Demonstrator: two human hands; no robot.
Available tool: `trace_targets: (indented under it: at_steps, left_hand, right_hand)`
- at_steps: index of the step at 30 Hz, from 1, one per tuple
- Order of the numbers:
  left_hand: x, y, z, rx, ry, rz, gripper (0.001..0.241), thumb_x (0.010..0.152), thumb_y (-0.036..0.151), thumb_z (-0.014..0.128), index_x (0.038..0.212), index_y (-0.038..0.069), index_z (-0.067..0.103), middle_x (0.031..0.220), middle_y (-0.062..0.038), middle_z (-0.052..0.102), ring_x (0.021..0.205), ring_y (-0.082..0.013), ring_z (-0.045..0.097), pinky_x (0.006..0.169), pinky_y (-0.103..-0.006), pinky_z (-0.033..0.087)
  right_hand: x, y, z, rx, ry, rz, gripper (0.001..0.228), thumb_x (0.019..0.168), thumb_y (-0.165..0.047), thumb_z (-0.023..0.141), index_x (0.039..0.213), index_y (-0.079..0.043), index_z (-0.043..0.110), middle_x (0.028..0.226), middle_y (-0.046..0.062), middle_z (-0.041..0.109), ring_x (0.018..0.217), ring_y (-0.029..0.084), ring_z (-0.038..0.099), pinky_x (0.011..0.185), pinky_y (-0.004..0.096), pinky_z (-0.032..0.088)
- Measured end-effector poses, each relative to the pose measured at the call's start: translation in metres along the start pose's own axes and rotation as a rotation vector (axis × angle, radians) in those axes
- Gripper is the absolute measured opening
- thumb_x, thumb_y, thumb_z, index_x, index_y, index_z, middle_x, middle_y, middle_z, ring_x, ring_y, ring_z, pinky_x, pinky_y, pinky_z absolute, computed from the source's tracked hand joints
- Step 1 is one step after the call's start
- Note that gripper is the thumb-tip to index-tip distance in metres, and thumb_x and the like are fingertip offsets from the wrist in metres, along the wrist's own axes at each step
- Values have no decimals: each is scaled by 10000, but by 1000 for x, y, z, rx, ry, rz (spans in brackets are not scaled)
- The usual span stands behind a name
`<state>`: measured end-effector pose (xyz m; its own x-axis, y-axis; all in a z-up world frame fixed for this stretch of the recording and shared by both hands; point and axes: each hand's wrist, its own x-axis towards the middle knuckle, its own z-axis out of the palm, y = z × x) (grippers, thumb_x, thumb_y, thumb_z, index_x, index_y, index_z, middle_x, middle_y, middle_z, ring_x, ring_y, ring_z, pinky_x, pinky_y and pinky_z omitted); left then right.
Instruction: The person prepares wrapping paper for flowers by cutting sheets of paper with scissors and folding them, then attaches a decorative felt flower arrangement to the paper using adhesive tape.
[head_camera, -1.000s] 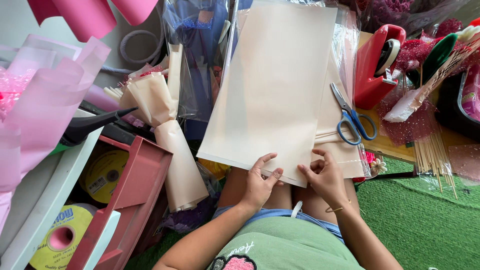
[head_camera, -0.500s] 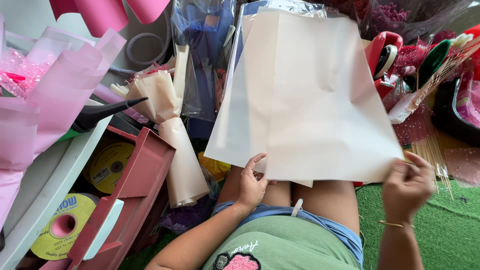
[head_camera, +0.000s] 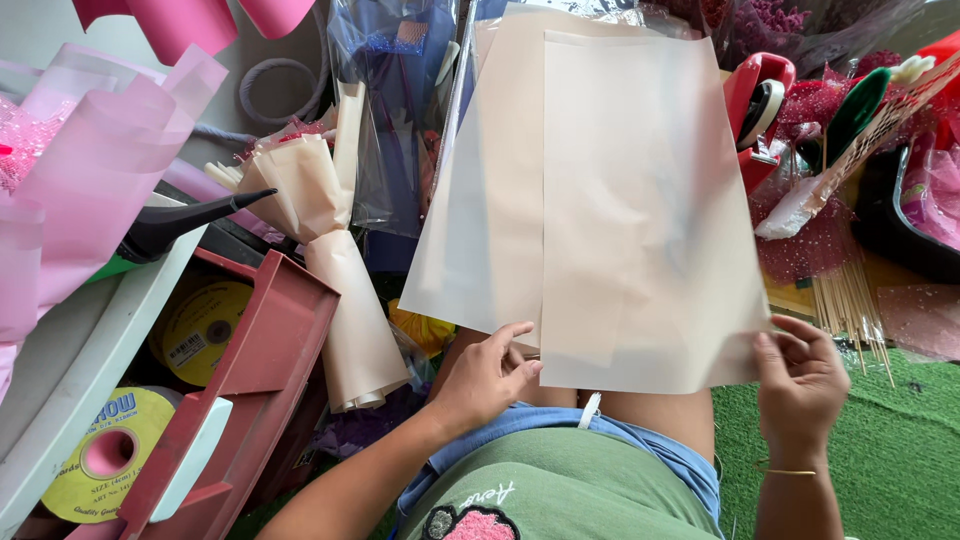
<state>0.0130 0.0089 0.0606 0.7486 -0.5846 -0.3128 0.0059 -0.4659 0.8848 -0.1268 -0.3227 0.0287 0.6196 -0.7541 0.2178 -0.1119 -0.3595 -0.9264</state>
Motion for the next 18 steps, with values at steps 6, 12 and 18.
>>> trace_targets:
  at_steps: [6, 12, 18]
  left_hand:
    - [1, 27, 28, 10, -63, 470, 1034, 770, 543, 727, 1579, 121, 239, 1459, -168, 425, 1336, -335, 497, 1061, -468, 472]
    - [31, 16, 81, -495, 201, 679, 676, 874, 126, 724, 1433, 31, 356, 1283, -177, 564, 1217, -288, 610, 1044, -383, 515]
    - [50, 13, 60, -852, 683, 252, 678, 863, 210, 761, 1433, 102, 410, 1088, -138, 708, 1035, -235, 716, 960, -354, 567]
  right_hand:
    - [-16, -61, 60, 150, -374, -47, 352, 956, 21, 656, 1297, -13, 576, 976, 134, 720, 722, 162, 695, 629, 262, 594]
    - [-25, -126, 100, -135, -726, -453, 295, 912, -127, 668, 1206, -119, 640, 1046, 29, 757, 895, 143, 728, 736, 272, 549]
    - [-37, -144, 108, -29, -677, -863, 434, 980, -237, 658, 1332, -8, 551, 1349, 153, 644, 1278, 354, 635, 1114, 463, 520]
